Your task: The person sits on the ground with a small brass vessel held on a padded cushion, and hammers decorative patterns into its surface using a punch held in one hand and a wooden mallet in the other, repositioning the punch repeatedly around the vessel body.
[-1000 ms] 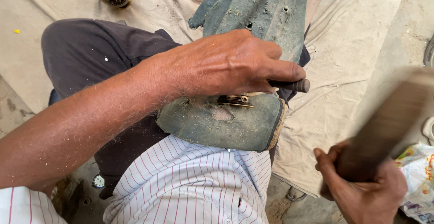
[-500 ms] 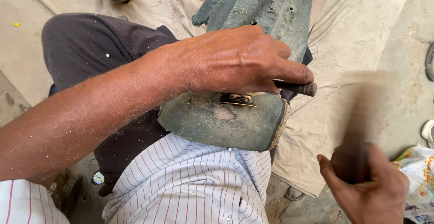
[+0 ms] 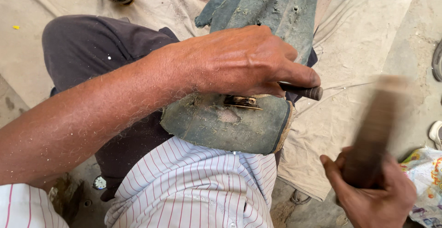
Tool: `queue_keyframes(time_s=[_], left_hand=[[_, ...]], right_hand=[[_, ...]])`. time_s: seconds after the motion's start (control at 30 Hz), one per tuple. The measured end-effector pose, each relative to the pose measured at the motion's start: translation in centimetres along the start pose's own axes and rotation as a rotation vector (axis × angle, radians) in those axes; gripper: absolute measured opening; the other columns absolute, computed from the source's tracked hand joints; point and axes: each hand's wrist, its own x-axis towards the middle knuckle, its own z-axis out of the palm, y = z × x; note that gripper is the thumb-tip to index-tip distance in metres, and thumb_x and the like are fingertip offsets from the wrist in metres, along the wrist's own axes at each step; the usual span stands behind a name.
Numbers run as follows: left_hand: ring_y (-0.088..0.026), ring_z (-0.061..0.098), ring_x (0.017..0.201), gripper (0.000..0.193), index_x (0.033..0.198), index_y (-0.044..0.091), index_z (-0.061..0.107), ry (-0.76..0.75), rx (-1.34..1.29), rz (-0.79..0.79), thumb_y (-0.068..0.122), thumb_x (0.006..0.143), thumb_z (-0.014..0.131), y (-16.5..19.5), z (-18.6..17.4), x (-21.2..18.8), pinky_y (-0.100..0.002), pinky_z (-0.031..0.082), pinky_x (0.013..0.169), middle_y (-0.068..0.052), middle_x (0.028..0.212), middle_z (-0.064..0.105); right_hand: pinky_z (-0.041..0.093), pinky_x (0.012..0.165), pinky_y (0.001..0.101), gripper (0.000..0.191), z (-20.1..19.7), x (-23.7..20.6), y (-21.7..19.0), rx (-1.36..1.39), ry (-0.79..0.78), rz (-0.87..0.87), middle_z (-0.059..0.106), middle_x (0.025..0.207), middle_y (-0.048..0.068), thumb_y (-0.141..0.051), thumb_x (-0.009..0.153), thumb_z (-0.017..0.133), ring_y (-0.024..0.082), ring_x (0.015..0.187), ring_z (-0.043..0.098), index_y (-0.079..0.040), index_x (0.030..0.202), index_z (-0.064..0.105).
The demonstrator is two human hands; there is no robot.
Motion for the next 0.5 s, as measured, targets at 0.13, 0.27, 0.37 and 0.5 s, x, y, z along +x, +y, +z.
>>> queue_keyframes(time_s=[0.13, 0.27, 0.37, 0.5], left_hand=[[-0.03, 0.07, 0.079, 0.041, 0.127, 0.017, 0.064, 0.063, 0.014, 0.05, 0.024, 0.089, 0.079, -0.1, 0.4, -0.2, -0.047, 0.052, 0.063, -0.007, 0.086, 0.068], [-0.022, 0.068, 0.074, 0.04, 0.131, 0.016, 0.062, 0.131, 0.035, -0.112, 0.022, 0.095, 0.077, 0.5, 1.2, -1.5, -0.038, 0.054, 0.061, -0.006, 0.085, 0.065], [-0.018, 0.068, 0.081, 0.042, 0.138, 0.014, 0.056, 0.31, 0.034, -0.205, 0.02, 0.101, 0.075, 1.5, 2.4, -3.4, -0.033, 0.058, 0.071, -0.003, 0.092, 0.064], [-0.019, 0.065, 0.081, 0.048, 0.143, 0.014, 0.05, 0.457, 0.064, -0.294, 0.021, 0.104, 0.076, 2.2, 3.9, -4.6, -0.034, 0.058, 0.072, -0.005, 0.097, 0.061]], right_hand=[[0.056, 0.064, 0.0308, 0.028, 0.2, 0.1, 0.5, -0.027, -0.085, 0.095, 0.067, 0.076, 0.008, -0.003, 0.075, 0.089, 0.015, 0.065, 0.068, 0.002, 0.089, 0.066], [0.058, 0.065, 0.0297, 0.03, -0.3, 0.4, -0.4, -0.106, -0.033, 0.027, 0.071, 0.076, 0.008, -0.009, 0.072, 0.09, 0.015, 0.066, 0.071, 0.001, 0.093, 0.071], [0.058, 0.066, 0.0283, 0.024, -1.3, 0.5, -1.8, -0.065, -0.033, 0.076, 0.071, 0.076, 0.008, -0.013, 0.079, 0.086, 0.014, 0.066, 0.071, 0.0, 0.094, 0.072], [0.058, 0.064, 0.0309, 0.041, -2.4, 2.1, -3.0, -0.332, -0.081, 0.076, 0.073, 0.079, 0.011, -0.019, 0.075, 0.092, 0.017, 0.066, 0.072, 0.002, 0.103, 0.071]])
